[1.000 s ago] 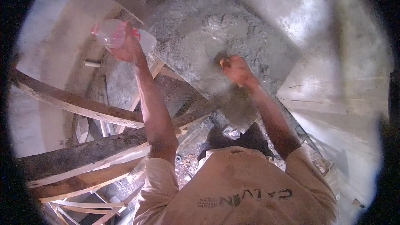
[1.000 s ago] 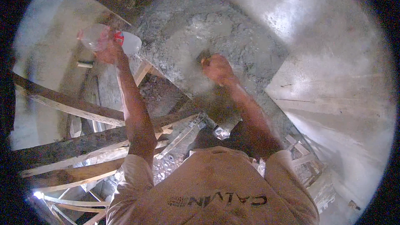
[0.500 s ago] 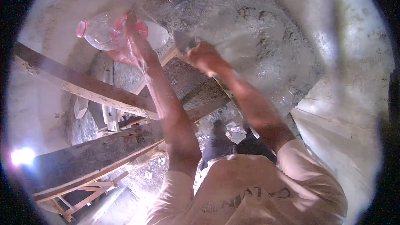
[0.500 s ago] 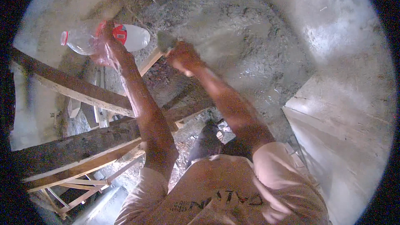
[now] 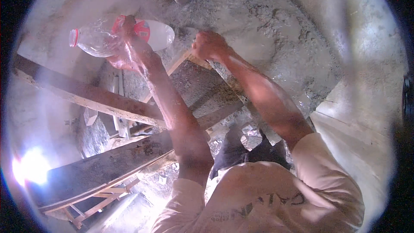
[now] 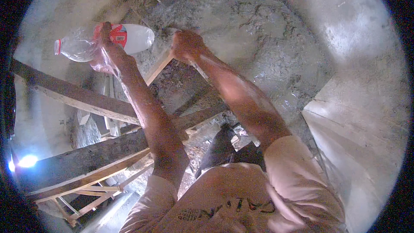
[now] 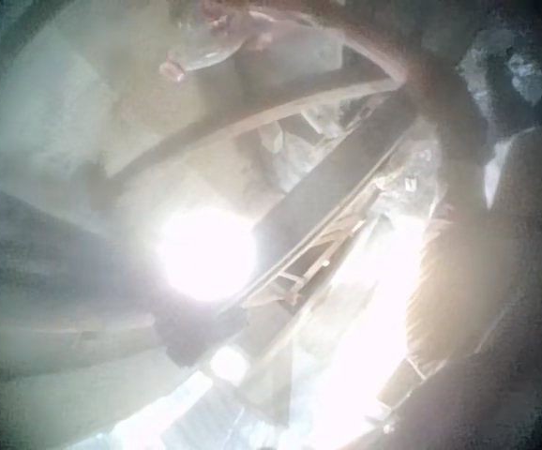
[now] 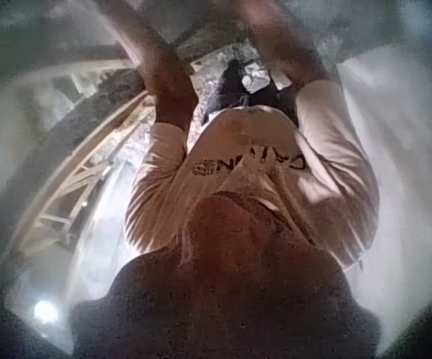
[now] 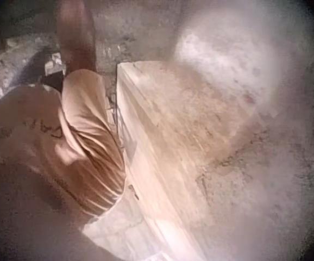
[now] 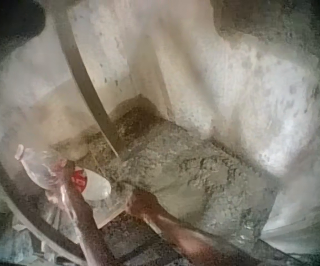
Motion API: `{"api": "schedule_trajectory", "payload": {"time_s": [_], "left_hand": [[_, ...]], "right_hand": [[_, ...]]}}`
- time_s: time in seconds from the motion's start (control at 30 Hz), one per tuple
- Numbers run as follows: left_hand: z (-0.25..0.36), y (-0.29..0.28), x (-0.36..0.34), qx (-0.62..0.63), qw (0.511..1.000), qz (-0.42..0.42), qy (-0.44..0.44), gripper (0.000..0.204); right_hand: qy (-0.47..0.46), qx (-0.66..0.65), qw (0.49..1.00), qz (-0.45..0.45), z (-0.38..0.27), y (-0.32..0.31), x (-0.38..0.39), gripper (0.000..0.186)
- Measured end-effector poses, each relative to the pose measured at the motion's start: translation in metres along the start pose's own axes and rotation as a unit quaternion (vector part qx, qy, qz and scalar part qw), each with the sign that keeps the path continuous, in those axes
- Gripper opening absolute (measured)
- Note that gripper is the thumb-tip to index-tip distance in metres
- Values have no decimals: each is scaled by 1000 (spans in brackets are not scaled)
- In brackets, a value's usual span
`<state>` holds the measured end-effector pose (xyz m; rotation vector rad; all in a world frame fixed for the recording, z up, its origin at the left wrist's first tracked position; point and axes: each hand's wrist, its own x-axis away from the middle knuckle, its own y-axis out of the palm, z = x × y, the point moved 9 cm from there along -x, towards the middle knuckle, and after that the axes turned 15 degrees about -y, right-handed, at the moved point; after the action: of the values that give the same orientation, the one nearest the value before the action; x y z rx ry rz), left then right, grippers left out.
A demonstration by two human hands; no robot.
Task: The person applies wet cement to a wall using a trowel and smooths it with a straightedge. They repeatedly scoop cement from a wooden board, spread it on the wall, and level the surface. A plastic bottle is used to add water to the mix during the process.
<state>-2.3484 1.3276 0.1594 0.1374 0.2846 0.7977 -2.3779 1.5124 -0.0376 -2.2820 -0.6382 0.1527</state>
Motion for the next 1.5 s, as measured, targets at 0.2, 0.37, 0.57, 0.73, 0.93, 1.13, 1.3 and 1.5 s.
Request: {"api": "schedule_trajectory", "payload": {"time_s": [0.2,0.37,0.57,0.73,0.93,1.13,1.3,1.5], "left_hand": [[-13,73,23,46,989,-139,-14,25],[-66,65,-2,107,980,-158,48,41],[-96,119,30,-5,985,-170,-37,71],[-121,137,41,-69,981,-178,19,86],[-160,147,65,-48,969,-235,-51,89],[-141,149,93,-45,949,-311,-22,77],[-143,80,98,-20,977,-193,-90,72],[-59,26,239,60,896,-389,-206,45]], "right_hand": [[-28,209,957,200,128,-60,11,29],[297,-328,846,298,110,-80,178,31],[251,-256,922,145,70,-56,271,43],[302,-283,872,261,97,-123,327,45],[265,10,953,148,58,-129,458,33],[297,255,917,78,134,-95,474,19],[149,157,936,276,60,-156,430,24],[349,112,893,259,195,-161,492,28]]}}
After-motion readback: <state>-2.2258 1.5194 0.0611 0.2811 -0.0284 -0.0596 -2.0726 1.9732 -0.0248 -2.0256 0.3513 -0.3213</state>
